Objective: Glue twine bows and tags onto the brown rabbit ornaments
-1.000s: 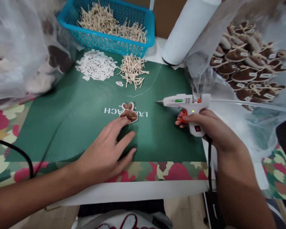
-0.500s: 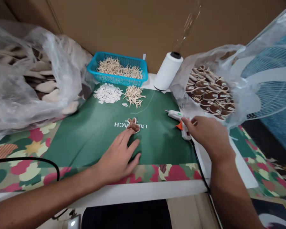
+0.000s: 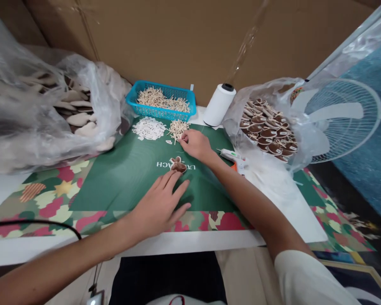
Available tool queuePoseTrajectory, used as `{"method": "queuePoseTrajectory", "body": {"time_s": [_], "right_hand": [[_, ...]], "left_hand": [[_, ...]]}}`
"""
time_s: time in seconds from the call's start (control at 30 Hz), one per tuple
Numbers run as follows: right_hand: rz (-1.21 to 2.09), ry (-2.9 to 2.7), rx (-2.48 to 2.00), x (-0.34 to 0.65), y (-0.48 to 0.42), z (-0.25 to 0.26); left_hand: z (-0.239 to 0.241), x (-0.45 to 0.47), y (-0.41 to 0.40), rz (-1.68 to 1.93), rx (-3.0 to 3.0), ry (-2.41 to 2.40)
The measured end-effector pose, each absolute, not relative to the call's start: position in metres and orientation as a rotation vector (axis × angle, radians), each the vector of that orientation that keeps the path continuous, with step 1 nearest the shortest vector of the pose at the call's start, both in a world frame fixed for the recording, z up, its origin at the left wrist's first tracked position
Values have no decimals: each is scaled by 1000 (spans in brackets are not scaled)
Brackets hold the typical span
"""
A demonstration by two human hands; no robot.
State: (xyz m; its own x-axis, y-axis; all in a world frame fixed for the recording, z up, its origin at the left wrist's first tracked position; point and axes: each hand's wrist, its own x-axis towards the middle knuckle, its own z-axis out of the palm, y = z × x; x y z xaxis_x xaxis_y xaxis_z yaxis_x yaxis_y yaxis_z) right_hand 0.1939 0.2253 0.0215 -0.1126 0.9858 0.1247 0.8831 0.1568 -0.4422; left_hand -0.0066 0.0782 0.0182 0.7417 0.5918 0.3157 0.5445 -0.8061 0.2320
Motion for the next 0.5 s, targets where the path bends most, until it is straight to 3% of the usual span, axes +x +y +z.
{"method": "queuePoseTrajectory", "body": {"time_s": [0.2,0.33,0.4,0.5], "right_hand": [[410,-1984,-1629,201,209,29],[815,-1904,-1267,214,195,22],[1051,-1856,-1142,220,191,17],[1218,-1765,-1064,227,187,9]], "left_hand": [[44,-66,82,884,2506,1530],[50,-102,98,1421,1833,2132],[55,-95,111,1559,1565,2145],[70,-52,139,1508,1685,1801]]}}
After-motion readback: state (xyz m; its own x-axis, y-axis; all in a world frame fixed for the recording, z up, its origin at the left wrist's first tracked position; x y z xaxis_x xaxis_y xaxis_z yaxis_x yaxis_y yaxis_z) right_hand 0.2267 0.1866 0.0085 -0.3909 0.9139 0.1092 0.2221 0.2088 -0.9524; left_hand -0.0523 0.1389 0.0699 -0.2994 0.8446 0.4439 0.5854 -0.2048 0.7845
